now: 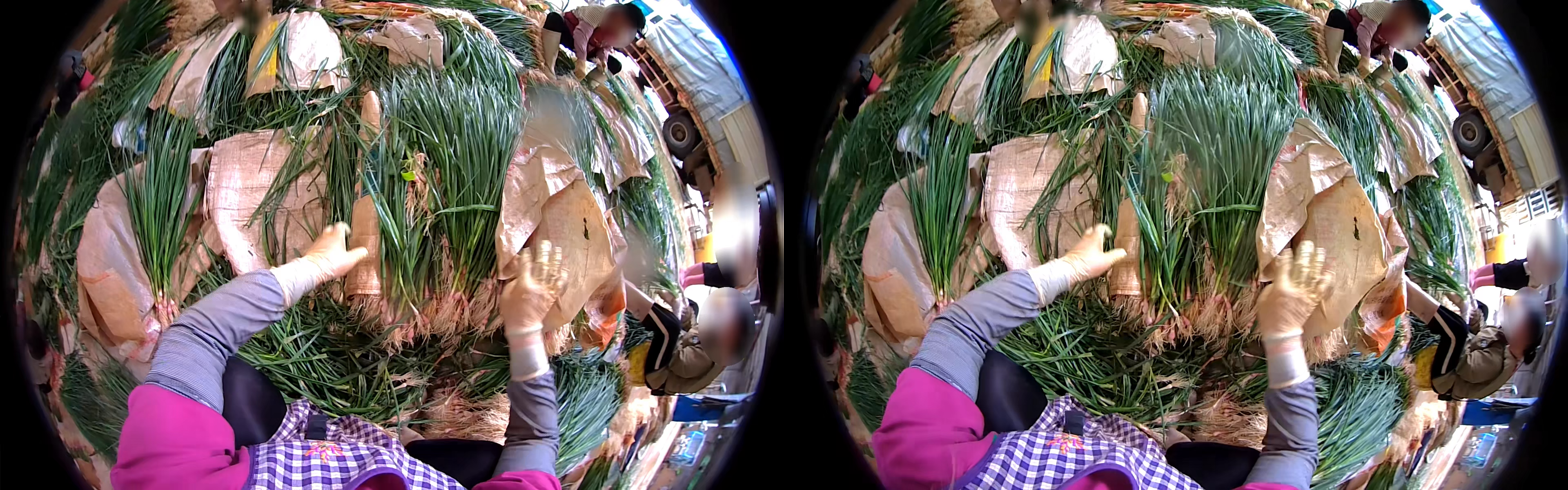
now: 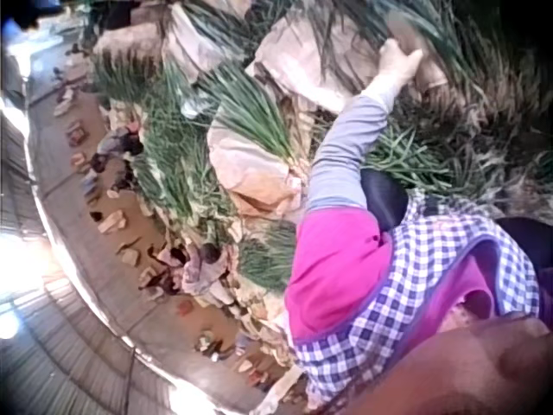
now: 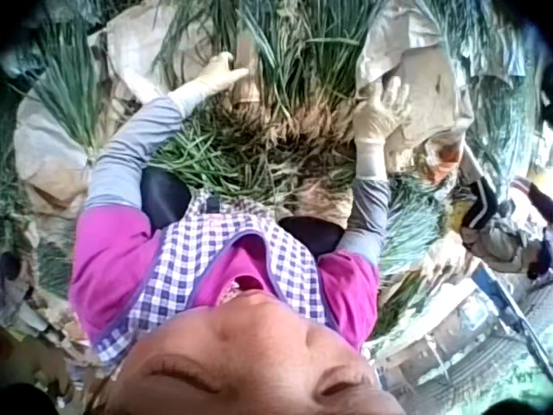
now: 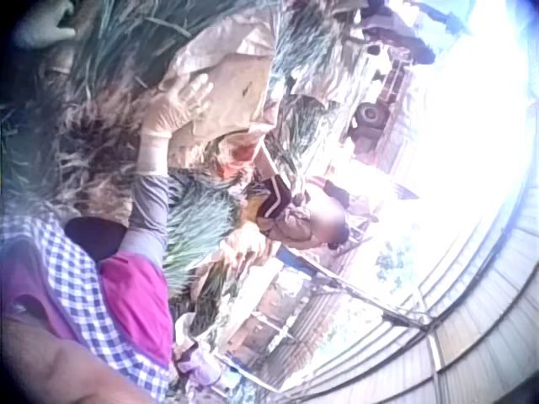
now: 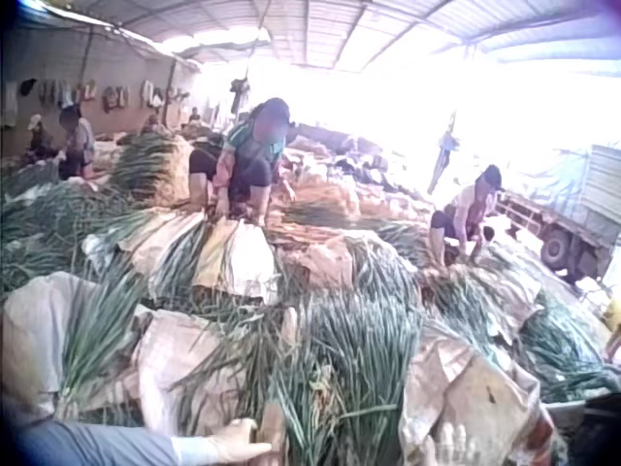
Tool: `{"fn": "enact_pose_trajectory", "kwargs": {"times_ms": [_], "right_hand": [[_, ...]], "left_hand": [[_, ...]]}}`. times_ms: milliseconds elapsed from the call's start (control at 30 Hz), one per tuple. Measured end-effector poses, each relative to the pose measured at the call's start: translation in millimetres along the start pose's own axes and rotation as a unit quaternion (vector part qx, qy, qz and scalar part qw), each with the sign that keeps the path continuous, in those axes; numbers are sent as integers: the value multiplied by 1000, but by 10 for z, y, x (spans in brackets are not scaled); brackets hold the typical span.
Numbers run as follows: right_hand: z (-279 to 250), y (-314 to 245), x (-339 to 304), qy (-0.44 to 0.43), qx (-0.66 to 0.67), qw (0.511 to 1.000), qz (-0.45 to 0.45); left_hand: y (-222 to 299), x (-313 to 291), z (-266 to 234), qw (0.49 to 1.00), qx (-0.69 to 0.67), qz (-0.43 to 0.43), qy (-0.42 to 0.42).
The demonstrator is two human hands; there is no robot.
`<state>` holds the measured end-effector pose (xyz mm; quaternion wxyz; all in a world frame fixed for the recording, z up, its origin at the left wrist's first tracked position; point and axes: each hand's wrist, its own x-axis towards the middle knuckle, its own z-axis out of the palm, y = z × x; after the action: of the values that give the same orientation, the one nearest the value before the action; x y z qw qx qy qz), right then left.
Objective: The person cleans green onions by hand, removing loose outer layers and arranging them into bundles while sitting among a large quantity of harvested produce on the floor.
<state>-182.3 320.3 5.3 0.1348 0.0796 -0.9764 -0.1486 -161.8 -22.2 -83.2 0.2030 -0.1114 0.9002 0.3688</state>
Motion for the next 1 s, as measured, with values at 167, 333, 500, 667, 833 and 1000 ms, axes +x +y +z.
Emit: {"fn": "enact_pose_trajectory", "kwargs": {"times_ms": [167, 333, 500, 667, 833, 1000], "right_hand": [[-238, -1085, -326, -327, 278, 903, -2], [404, -1764, -332, -294, 254, 910, 141], [489, -1599, -345, -221, 508, 816, 168], [-189, -2041, -292, -223, 518, 818, 115], [-334, -1911, -208, -211, 576, 775, 150], [1, -947, -10, -125, 663, 704, 222]], "left_hand": [[-158, 0, 405, 993, -76, -30, -87], [-161, 28, 375, 989, -113, 27, -90], [-641, 14, 488, 967, -204, 152, 17], [-1018, -181, 403, 958, -171, 192, 123], [-1528, -211, 495, 930, -364, 51, 16], [-1652, -129, 512, 915, -404, 9, -25]]}}
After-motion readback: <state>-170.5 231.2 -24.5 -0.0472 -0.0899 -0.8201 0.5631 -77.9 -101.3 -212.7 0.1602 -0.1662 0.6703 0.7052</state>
